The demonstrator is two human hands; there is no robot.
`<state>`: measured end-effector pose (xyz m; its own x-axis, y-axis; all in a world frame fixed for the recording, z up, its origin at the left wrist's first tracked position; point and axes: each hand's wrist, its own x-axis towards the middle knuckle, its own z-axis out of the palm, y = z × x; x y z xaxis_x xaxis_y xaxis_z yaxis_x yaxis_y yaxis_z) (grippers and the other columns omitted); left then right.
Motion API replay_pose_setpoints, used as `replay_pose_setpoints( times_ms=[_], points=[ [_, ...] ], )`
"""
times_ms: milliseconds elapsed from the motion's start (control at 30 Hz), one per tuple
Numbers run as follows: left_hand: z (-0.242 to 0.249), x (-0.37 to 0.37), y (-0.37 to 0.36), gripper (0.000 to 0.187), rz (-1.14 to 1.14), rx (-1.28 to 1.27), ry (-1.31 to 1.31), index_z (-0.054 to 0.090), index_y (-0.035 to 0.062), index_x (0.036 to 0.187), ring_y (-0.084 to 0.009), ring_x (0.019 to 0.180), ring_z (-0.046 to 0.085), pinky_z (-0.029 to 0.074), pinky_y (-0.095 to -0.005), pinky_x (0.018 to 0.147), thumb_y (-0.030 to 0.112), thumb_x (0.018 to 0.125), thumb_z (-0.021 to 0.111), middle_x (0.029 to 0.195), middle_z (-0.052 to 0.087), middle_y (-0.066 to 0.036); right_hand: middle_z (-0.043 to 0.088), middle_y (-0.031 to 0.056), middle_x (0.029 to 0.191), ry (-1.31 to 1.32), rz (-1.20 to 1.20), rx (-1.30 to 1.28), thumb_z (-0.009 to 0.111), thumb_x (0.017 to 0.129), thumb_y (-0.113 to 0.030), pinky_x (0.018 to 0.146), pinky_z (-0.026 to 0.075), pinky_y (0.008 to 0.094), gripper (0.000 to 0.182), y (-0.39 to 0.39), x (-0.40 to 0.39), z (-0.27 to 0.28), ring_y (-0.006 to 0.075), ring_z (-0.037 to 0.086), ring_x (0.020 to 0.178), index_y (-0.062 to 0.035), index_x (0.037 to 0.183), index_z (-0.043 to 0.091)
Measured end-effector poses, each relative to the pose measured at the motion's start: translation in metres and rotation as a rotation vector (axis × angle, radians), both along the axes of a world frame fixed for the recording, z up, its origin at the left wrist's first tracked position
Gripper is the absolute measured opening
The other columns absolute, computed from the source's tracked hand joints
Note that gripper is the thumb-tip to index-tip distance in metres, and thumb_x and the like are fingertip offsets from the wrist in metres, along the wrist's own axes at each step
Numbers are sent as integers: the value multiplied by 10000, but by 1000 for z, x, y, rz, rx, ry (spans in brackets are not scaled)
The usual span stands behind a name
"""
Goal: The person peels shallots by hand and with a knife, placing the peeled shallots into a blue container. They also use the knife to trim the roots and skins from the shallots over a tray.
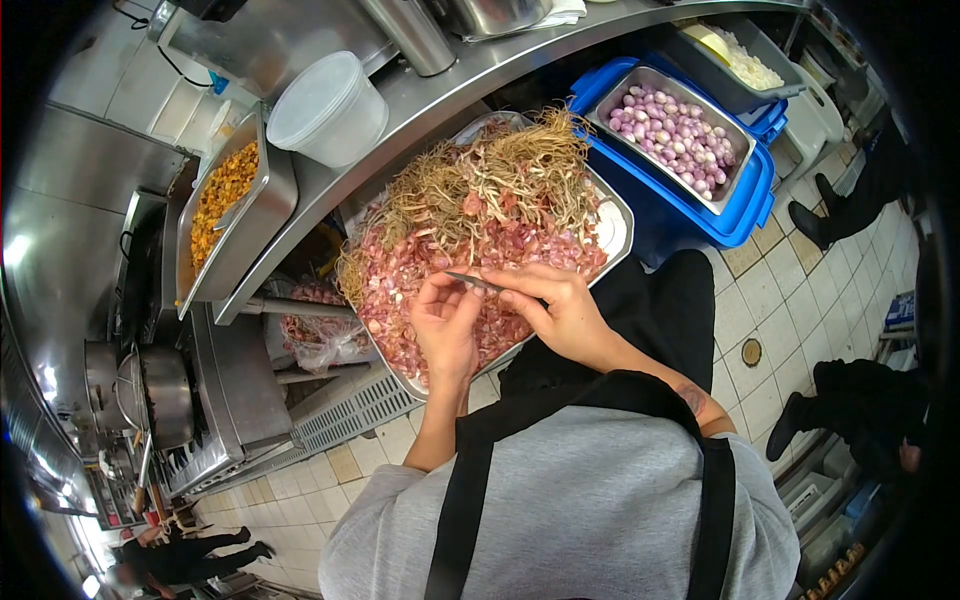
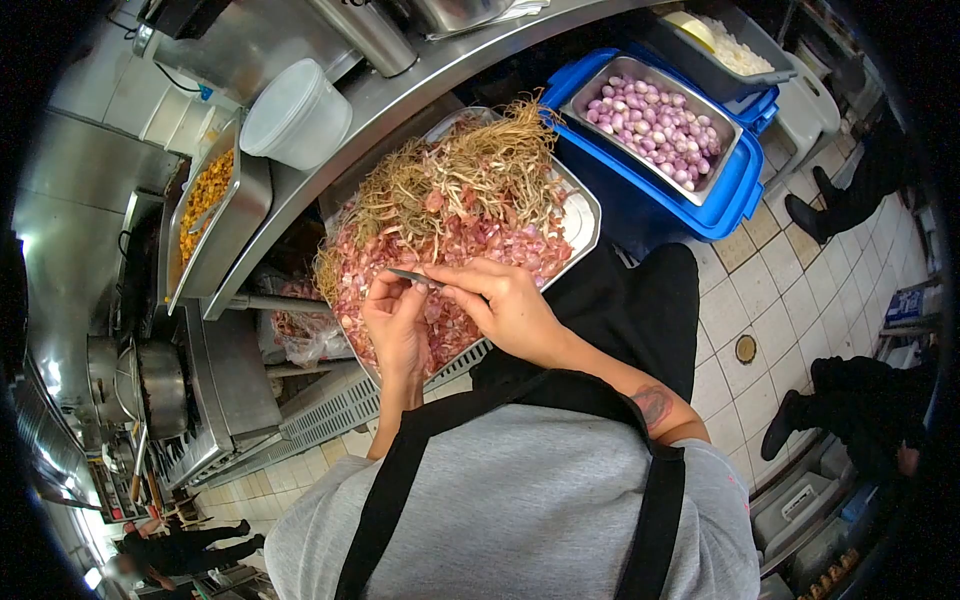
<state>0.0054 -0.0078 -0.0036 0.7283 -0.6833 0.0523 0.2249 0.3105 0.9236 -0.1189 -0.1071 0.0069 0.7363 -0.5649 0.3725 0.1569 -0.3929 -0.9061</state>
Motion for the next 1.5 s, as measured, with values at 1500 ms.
replay_pose_setpoints(
  times_ms=[1500],
  points=[
    [1,-14,-4,309,-54,-208,233,538,14,1071,-174,980,575,489,-284,868,-94,787,596,1078,579,-115,635,53,866,-75,148,579,533,891,-79,547,424,191,328,1,-3,2,33,512,640,-31,1215,540]
  ],
)
